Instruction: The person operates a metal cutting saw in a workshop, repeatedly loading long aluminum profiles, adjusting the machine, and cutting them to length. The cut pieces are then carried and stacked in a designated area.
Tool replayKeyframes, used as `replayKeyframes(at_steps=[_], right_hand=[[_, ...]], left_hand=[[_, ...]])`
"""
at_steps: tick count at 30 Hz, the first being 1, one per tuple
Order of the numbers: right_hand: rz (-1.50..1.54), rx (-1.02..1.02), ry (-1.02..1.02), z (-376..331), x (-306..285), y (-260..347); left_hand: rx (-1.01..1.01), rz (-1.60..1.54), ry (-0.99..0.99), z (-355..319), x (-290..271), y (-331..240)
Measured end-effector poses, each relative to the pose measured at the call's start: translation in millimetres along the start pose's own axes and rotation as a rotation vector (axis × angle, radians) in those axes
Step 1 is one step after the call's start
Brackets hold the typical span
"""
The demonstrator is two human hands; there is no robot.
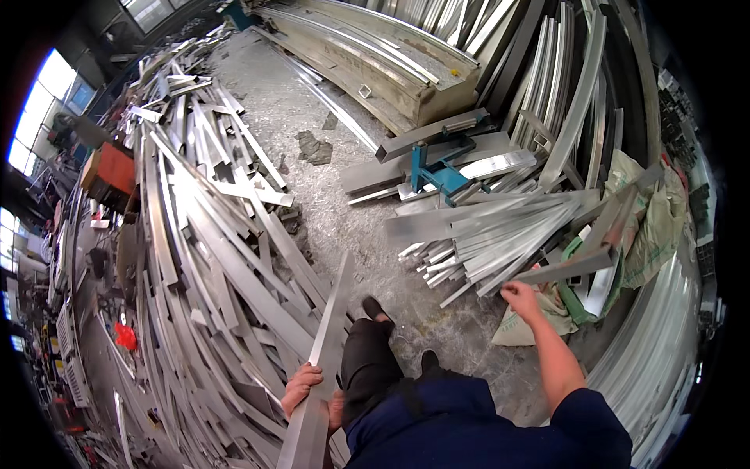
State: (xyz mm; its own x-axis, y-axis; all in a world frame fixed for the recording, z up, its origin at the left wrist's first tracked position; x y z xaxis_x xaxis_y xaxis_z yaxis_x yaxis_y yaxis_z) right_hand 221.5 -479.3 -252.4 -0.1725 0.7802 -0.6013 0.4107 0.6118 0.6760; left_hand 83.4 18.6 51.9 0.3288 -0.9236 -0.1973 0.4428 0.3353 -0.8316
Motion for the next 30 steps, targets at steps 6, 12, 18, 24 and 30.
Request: replayKeyframes(at_steps=[6, 12, 18, 24, 30], right_hand=[[-0.334, 0.003, -0.024, 183, 63, 69], [-0.149, 0.526, 0.581, 225, 158, 187], [0.053, 0.598, 0.355, 360, 195, 264], [-0.329, 0.575, 0.601, 558, 242, 322], [-0.097, 0.292, 0.450, 832, 282, 662]], left_hand=[[0.070, -0.072, -0.056, 188, -11, 202], [0.082, -0.133, -0.036, 393, -35, 318], [0.043, -0.082, -0.013, 579, -62, 428], [0.118, -0.068, 0.004, 768, -58, 585], [0.073, 0.033, -0.050, 993, -87, 693]])
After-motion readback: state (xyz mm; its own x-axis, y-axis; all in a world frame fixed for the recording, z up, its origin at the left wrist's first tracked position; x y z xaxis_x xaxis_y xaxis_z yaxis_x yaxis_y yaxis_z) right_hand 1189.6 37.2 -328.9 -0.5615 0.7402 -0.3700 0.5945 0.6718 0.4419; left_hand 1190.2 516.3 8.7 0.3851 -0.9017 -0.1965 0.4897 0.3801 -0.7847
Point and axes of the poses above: each hand's wrist, its own z-axis towards the middle knuckle, its own x-axis out of the palm, y = z × x, the point moved 10 cm from there along z, towards the middle knuckle, and after that the axes turned 6 degrees about -z, right-handed, at the moved point
